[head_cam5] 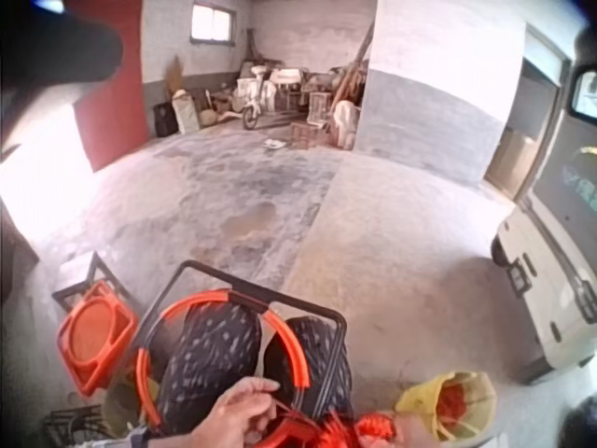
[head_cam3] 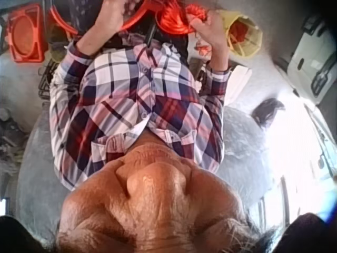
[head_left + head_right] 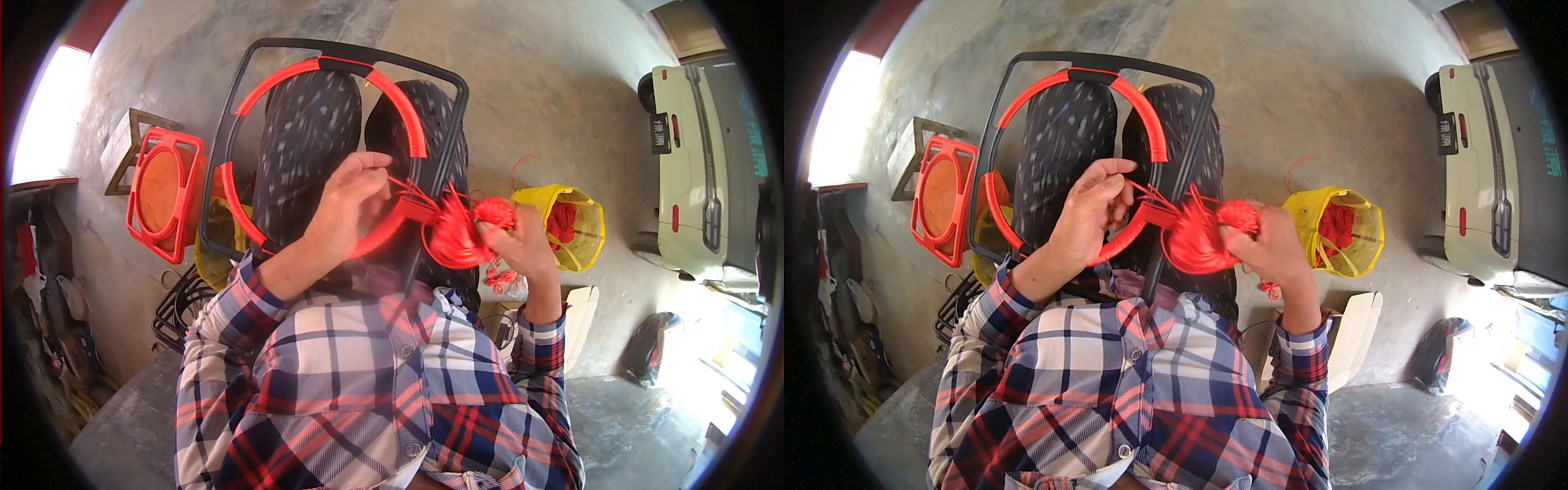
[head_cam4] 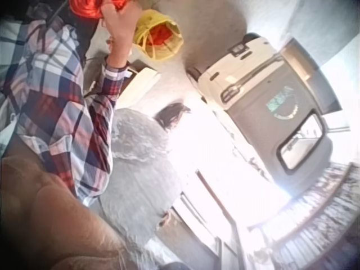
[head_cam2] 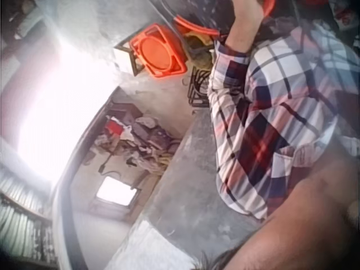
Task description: The person wraps a red plastic rope around a circular black frame by hand.
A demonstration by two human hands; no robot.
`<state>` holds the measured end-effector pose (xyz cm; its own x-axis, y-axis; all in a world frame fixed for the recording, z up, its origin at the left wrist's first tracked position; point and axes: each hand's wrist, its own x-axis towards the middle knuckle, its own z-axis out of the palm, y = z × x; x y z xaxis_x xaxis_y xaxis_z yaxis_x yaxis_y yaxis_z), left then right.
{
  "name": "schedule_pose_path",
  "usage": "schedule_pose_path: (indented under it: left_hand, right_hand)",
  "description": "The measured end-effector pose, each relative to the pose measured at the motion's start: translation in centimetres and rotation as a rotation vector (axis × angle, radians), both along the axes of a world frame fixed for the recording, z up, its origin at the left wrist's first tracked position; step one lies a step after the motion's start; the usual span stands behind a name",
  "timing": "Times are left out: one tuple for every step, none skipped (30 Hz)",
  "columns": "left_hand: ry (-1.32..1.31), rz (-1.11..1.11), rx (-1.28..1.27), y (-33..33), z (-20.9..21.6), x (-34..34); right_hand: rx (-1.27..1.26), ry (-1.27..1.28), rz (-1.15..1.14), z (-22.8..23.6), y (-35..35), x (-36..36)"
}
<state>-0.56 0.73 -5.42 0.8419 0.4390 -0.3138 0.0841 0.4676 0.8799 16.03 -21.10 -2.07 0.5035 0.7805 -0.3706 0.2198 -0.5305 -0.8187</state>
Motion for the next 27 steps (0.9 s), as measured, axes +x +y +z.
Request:
schedule_pose_path:
  left_hand:
    - [0.048,-0.045,-0.083,-0.3,0.6,0.3]
    - [0.096,-0.089,-0.165,-0.5,1.2,0.6]
    - [0.096,-0.087,-0.170,-0.6,1.5,0.7]
    - [0.092,-0.114,-0.161,-0.6,1.9,0.8]
    - [0.088,-0.140,-0.151,-0.7,2.1,0.8]
    - [0.085,-0.142,-0.152,-0.8,2.2,1.0]
    - [0.100,-0.140,-0.153,-0.8,2.4,1.1]
    - [0.113,-0.139,-0.154,-0.8,2.5,1.3]
    - [0.112,-0.137,-0.155,-0.8,2.5,1.2]
    - [0.078,-0.149,-0.172,-0.6,2.6,1.1]
    - [0.045,-0.160,-0.188,-0.6,2.7,1.1]
    - [0.044,-0.155,-0.189,-0.6,2.8,1.0]
    - [0.021,-0.167,-0.217,-0.5,3.1,0.9]
    - [-0.004,-0.186,-0.248,-0.5,3.1,1.0]
    - [-0.007,-0.188,-0.256,-0.6,2.8,1.1]
    - [-0.028,-0.174,-0.257,-0.8,2.3,1.3]
    - [-0.049,-0.161,-0.258,-0.9,2.0,1.4]
    - [-0.045,-0.159,-0.256,-0.7,1.9,1.4]
    - [-0.079,-0.202,-0.291,-0.4,1.9,1.3]
    - [-0.113,-0.246,-0.325,-0.3,1.8,1.3]
    - [-0.104,-0.249,-0.320,-0.2,1.7,1.3]
    - [-0.082,-0.297,-0.277,-0.1,1.4,1.4]
    - [-0.062,-0.340,-0.236,-0.1,1.2,1.5]
    - [-0.053,-0.346,-0.230,-0.1,0.9,1.6]
    - [-0.060,-0.353,-0.236,-0.2,0.6,1.7]
    - [-0.067,-0.355,-0.237,-0.2,0.5,1.6]
    - [-0.060,-0.362,-0.232,-0.2,0.5,1.5]
  right_hand:
    - [-0.009,-0.003,-0.004,-0.9,-0.9,0.1]
    - [0.361,0.240,-0.334,-2.9,-1.9,0.3]
    - [0.735,0.487,-0.660,-3.5,-2.4,0.5]
    - [0.878,0.664,-0.575,-3.3,-3.3,1.2]
    - [0.873,0.663,-0.575,-3.7,-3.6,1.2]
    - [0.811,0.587,-0.648,-4.1,-3.4,1.2]
    - [0.748,0.510,-0.719,-4.5,-3.4,1.2]
    - [0.722,0.468,-0.616,-4.9,-4.4,1.8]
    - [0.721,0.468,-0.614,-5.5,-5.6,2.6]
    - [0.570,0.344,-0.575,-6.0,-6.8,3.4]
    - [0.419,0.221,-0.534,-6.4,-7.9,4.0]
    - [0.182,0.021,-0.413,-7.0,-8.8,4.3]
    - [0.179,0.018,-0.405,-7.7,-10.2,4.5]
    - [0.346,0.225,-0.563,-8.6,-12.2,4.6]
    - [0.513,0.436,-0.719,-10.0,-14.4,5.3]
    - [0.728,0.627,-0.931,-10.6,-15.1,6.0]
    - [0.724,0.628,-0.935,-11.3,-15.9,6.1]
    - [0.854,0.575,-1.075,-8.7,-12.8,4.8]
    - [0.983,0.517,-1.216,-7.2,-11.1,4.1]
    - [1.056,0.679,-1.022,-10.9,-13.9,5.7]
    - [1.061,0.687,-1.028,-10.9,-13.0,5.1]
    - [0.928,0.699,-0.869,-10.5,-11.0,4.1]
    - [0.791,0.705,-0.705,-9.7,-8.7,3.0]
    - [0.723,0.617,-0.551,-8.1,-5.9,1.3]
    - [0.651,0.525,-0.402,-6.0,-3.2,-0.4]
    - [0.511,0.564,-0.304,-4.9,-1.3,-1.4]
    - [0.367,0.596,-0.207,-4.0,0.1,-2.2]
